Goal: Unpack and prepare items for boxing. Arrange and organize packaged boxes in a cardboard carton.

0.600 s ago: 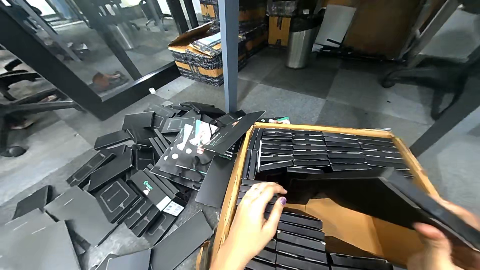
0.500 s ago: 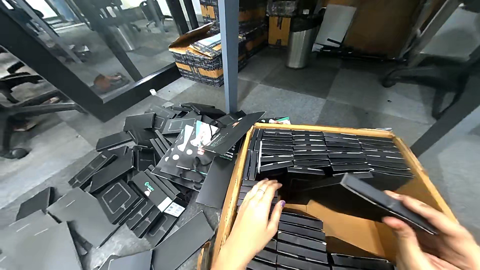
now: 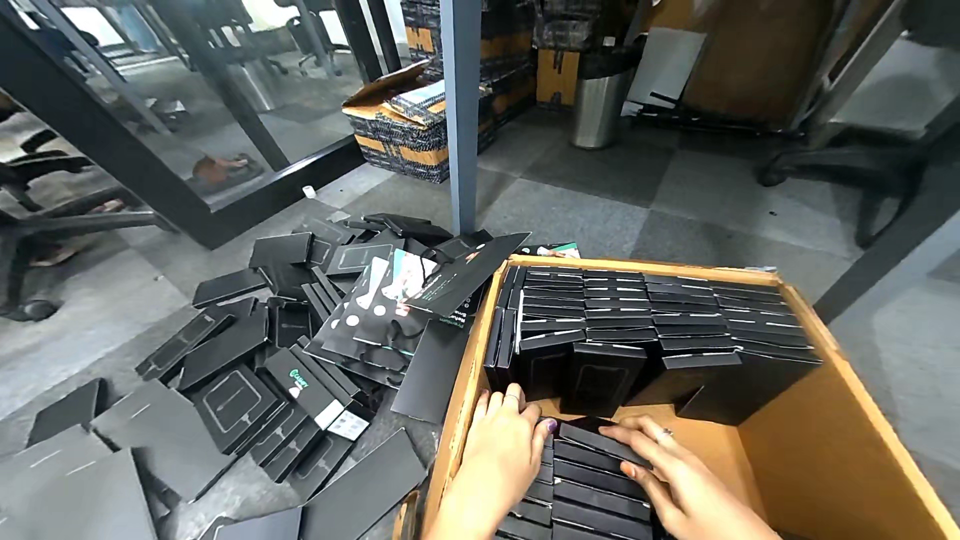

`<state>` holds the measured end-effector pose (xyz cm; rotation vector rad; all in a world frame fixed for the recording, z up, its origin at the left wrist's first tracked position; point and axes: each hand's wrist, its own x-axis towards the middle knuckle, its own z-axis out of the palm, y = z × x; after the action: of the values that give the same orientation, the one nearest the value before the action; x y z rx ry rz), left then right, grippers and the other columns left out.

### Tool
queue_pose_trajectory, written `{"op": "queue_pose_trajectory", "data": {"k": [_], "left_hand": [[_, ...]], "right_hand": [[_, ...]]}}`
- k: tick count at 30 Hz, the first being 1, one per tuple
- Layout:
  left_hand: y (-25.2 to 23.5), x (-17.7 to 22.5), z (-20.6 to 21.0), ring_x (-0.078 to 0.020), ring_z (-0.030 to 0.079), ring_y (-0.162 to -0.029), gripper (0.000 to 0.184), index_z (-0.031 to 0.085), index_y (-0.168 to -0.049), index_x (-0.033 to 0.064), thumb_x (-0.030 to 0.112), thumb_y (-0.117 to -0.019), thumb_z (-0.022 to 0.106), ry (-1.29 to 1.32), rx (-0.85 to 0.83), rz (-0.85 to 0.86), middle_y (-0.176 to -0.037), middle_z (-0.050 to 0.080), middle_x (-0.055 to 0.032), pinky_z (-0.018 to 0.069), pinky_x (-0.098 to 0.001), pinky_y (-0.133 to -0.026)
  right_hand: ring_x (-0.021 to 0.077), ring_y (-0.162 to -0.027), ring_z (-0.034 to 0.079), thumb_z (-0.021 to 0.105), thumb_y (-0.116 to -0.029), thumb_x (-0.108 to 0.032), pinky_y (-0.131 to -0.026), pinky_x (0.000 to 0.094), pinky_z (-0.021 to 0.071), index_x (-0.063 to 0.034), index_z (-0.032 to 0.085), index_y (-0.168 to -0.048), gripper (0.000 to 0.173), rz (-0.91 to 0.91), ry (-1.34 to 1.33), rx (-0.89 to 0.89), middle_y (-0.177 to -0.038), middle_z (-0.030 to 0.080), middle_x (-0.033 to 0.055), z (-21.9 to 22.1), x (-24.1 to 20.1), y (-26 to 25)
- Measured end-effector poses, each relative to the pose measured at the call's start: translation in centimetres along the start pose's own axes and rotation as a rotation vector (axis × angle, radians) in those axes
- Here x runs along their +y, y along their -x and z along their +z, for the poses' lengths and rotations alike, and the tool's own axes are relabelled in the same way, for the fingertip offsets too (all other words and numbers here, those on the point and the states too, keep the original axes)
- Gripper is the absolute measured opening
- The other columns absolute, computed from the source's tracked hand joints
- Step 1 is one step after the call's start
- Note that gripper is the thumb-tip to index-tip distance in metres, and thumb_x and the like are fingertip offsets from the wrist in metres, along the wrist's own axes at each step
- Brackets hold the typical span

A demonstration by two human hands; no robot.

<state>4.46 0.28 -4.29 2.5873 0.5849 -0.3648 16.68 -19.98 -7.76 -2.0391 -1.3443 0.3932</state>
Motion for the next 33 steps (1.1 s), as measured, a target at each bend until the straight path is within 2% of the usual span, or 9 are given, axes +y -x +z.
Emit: {"op": "queue_pose_trajectory", "data": {"k": [2, 4, 8, 12, 14, 18, 26, 30, 33], "left_hand": [[0.0, 0.1, 0.1, -0.0373, 0.048, -0.138, 0.049, 0.064, -0.135, 0.0038, 0.037, -0.1113, 0.036, 0.004, 0.007, -0.004, -0.142, 0.055, -0.0220, 0.0250, -0.0545, -0.121], [0.0, 0.2, 0.0, -0.0362, 0.042, -0.145, 0.049, 0.060, -0.141, 0.0057, 0.036, -0.1119, 0.034, 0.008, -0.012, -0.012, -0.148, 0.052, -0.0205, 0.0179, -0.0561, -0.124], [-0.1, 0.3, 0.0, -0.0338, 0.035, -0.151, 0.049, 0.055, -0.146, 0.0069, 0.034, -0.1125, 0.032, 0.019, -0.034, -0.016, -0.153, 0.049, -0.0185, 0.0112, -0.0580, -0.126], [0.0, 0.2, 0.5, -0.0329, 0.041, -0.148, 0.047, 0.059, -0.141, 0.0038, 0.031, -0.1122, 0.034, 0.057, 0.084, 0.011, -0.147, 0.055, -0.0183, 0.0155, -0.0572, -0.125], [0.0, 0.2, 0.6, -0.0328, 0.044, -0.146, 0.046, 0.061, -0.138, 0.0030, 0.029, -0.1120, 0.035, 0.069, 0.130, 0.020, -0.144, 0.058, -0.0181, 0.0178, -0.0568, -0.125], [0.0, 0.3, 0.5, -0.0338, 0.042, -0.147, 0.045, 0.061, -0.140, 0.0039, 0.028, -0.1120, 0.035, 0.062, 0.112, 0.009, -0.145, 0.057, -0.0177, 0.0170, -0.0555, -0.125], [0.0, 0.2, 0.7, -0.0321, 0.039, -0.149, 0.042, 0.060, -0.140, 0.0031, 0.025, -0.1111, 0.038, 0.085, 0.178, 0.040, -0.146, 0.058, -0.0155, 0.0157, -0.0554, -0.126], [0.0, 0.1, 1.0, -0.0318, 0.039, -0.149, 0.042, 0.060, -0.140, 0.0032, 0.025, -0.1103, 0.041, 0.105, 0.205, 0.076, -0.146, 0.058, -0.0151, 0.0167, -0.0559, -0.125], [-0.1, 0.0, 1.4, -0.0339, 0.035, -0.151, 0.041, 0.059, -0.145, 0.0109, 0.025, -0.1092, 0.044, 0.119, 0.211, 0.185, -0.150, 0.055, -0.0128, 0.0154, -0.0613, -0.124]], "right_hand": [[0.0361, -0.120, 0.064, 0.051, -0.0994, -0.004, -0.100, 0.0493, 0.0529, -0.0044, 0.065, -0.135, 0.039, 0.082, 0.025, -0.082, -0.136, 0.061, 0.0211, -0.1, 0.3, -0.2], [0.0356, -0.126, 0.061, 0.048, -0.1019, -0.006, -0.105, 0.0502, 0.0494, -0.0066, 0.064, -0.137, 0.039, 0.135, 0.031, -0.124, -0.140, 0.060, 0.0190, -0.1, 0.4, -0.4], [0.0346, -0.128, 0.060, 0.046, -0.1011, -0.003, -0.108, 0.0487, 0.0476, -0.0051, 0.066, -0.134, 0.039, 0.084, 0.023, -0.084, -0.138, 0.063, 0.0183, 0.1, 0.5, -0.5], [0.0241, -0.121, 0.066, 0.048, -0.0963, -0.001, -0.103, 0.0368, 0.0522, -0.0039, 0.069, -0.125, 0.035, -0.041, -0.074, 0.035, -0.128, 0.069, 0.0131, 0.4, 0.8, -0.5], [0.0231, -0.118, 0.066, 0.048, -0.0966, -0.003, -0.101, 0.0389, 0.0530, -0.0050, 0.068, -0.126, 0.035, -0.007, -0.102, 0.011, -0.127, 0.069, 0.0112, 0.3, 0.9, -0.5], [0.0297, -0.127, 0.062, 0.042, -0.1000, 0.001, -0.108, 0.0457, 0.0473, -0.0044, 0.062, -0.136, 0.041, 0.142, -0.092, -0.126, -0.137, 0.065, 0.0135, 0.1, 0.7, -0.8], [0.0216, -0.142, 0.049, 0.039, -0.0998, -0.008, -0.116, 0.0408, 0.0403, -0.0073, 0.052, -0.147, 0.049, 0.127, -0.086, -0.122, -0.151, 0.054, 0.0067, 0.6, 1.1, -0.9], [0.0179, -0.132, 0.059, 0.042, -0.1002, -0.015, -0.109, 0.0380, 0.0480, -0.0060, 0.063, -0.134, 0.041, 0.019, -0.037, 0.092, -0.141, 0.064, 0.0053, 1.1, 1.7, -1.0], [0.0189, -0.123, 0.065, 0.044, -0.0980, -0.017, -0.103, 0.0395, 0.0529, -0.0057, 0.072, -0.118, 0.036, -0.050, 0.056, 0.239, -0.130, 0.069, 0.0055, 1.4, 2.1, -1.3]]}}
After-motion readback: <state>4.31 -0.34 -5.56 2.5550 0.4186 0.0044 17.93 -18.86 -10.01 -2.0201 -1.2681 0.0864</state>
